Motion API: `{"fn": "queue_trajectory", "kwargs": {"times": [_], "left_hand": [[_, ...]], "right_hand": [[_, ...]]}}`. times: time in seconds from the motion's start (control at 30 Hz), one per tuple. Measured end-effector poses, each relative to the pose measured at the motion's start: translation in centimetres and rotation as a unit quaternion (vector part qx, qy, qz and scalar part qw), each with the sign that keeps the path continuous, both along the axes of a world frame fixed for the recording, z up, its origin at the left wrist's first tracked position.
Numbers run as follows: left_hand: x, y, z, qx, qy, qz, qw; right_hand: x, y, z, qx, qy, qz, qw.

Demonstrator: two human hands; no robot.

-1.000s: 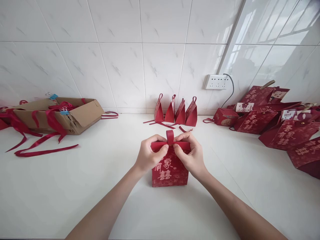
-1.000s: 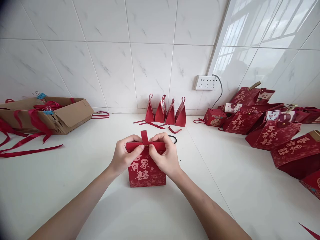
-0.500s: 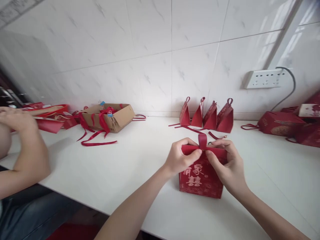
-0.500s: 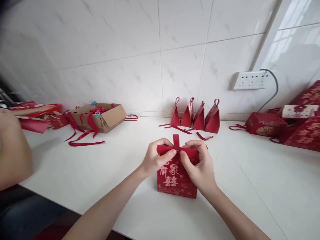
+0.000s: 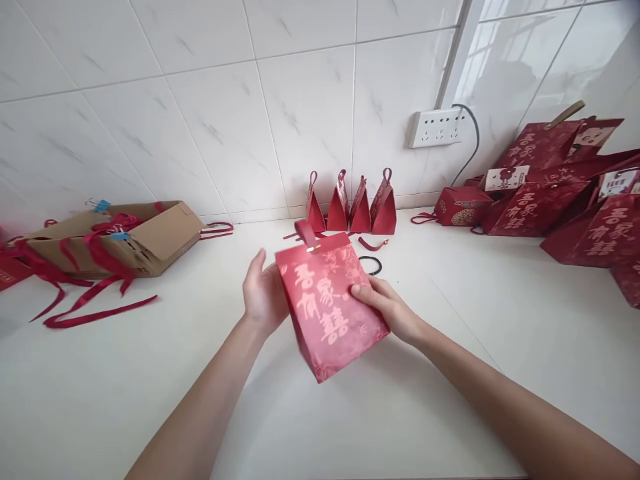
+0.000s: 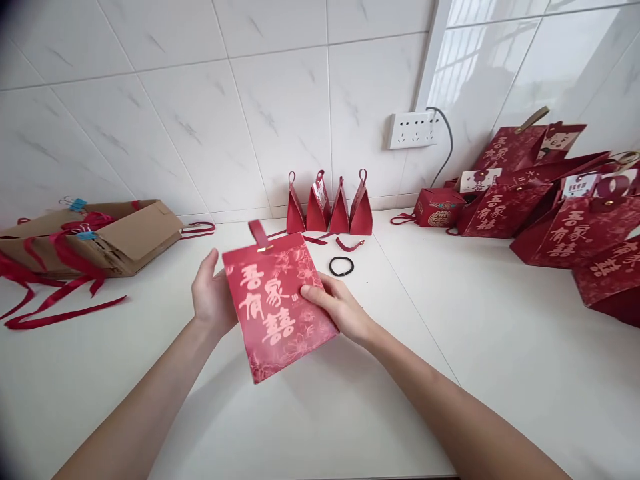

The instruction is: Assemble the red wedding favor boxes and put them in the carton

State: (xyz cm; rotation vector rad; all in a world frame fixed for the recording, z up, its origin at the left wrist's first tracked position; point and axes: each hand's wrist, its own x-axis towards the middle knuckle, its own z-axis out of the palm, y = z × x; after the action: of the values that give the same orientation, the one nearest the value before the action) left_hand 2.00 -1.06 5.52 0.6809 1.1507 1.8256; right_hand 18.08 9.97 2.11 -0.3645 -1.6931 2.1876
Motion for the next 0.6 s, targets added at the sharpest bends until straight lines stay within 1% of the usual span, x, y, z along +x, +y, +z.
{"fn": "queue_trajectory", "kwargs": {"times": [0.07,0.1,0.13,0.2,0.23,0.3,0.4,0.43,0.5,0.6], "left_hand": [[0.3,0.3,-0.2,-0.005,-0.005,-0.021,1.0],[0.5,0.4,-0.3,-0.009,0.008,-0.033,0.999],[0.9,0.6,-0.5,-0.015,0.023,-0.05,0.998],[1.6,0.9,-1.0,-0.033,0.046,-0.092,0.994],[1.9,1.0,-1.2,-0.04,0.05,-0.11,0.992],[2.4,1.0,-1.6,-0.045,0.05,-0.133,0.989],[2.6,0.9,-1.9,-0.051,0.048,-0.14,0.988],[2.5,0.8,-1.9,-0.054,0.047,-0.133,0.989],[2.2,0.7,-1.9,-0.054,0.038,-0.093,0.993],[1.6,0.5,-1.4,-0.035,0.01,0.0,0.999]], "right_hand": [[-0.3,-0.6,-0.2,-0.158,0.013,0.026,0.987],[-0.4,-0.9,-0.3,-0.218,0.016,0.042,0.975],[-0.6,-1.2,-0.4,-0.264,0.022,0.061,0.962],[-0.8,-1.7,-0.6,-0.312,0.038,0.106,0.943],[-0.8,-1.9,-0.6,-0.32,0.044,0.122,0.939],[-0.8,-2.1,-0.6,-0.314,0.047,0.141,0.938],[-0.7,-2.5,-0.6,-0.27,0.03,0.154,0.95],[-0.7,-2.6,-0.6,-0.252,0.021,0.151,0.956],[-0.6,-2.6,-0.7,-0.224,0.014,0.123,0.967],[-0.6,-2.0,-0.7,-0.192,0.045,0.052,0.979]]}}
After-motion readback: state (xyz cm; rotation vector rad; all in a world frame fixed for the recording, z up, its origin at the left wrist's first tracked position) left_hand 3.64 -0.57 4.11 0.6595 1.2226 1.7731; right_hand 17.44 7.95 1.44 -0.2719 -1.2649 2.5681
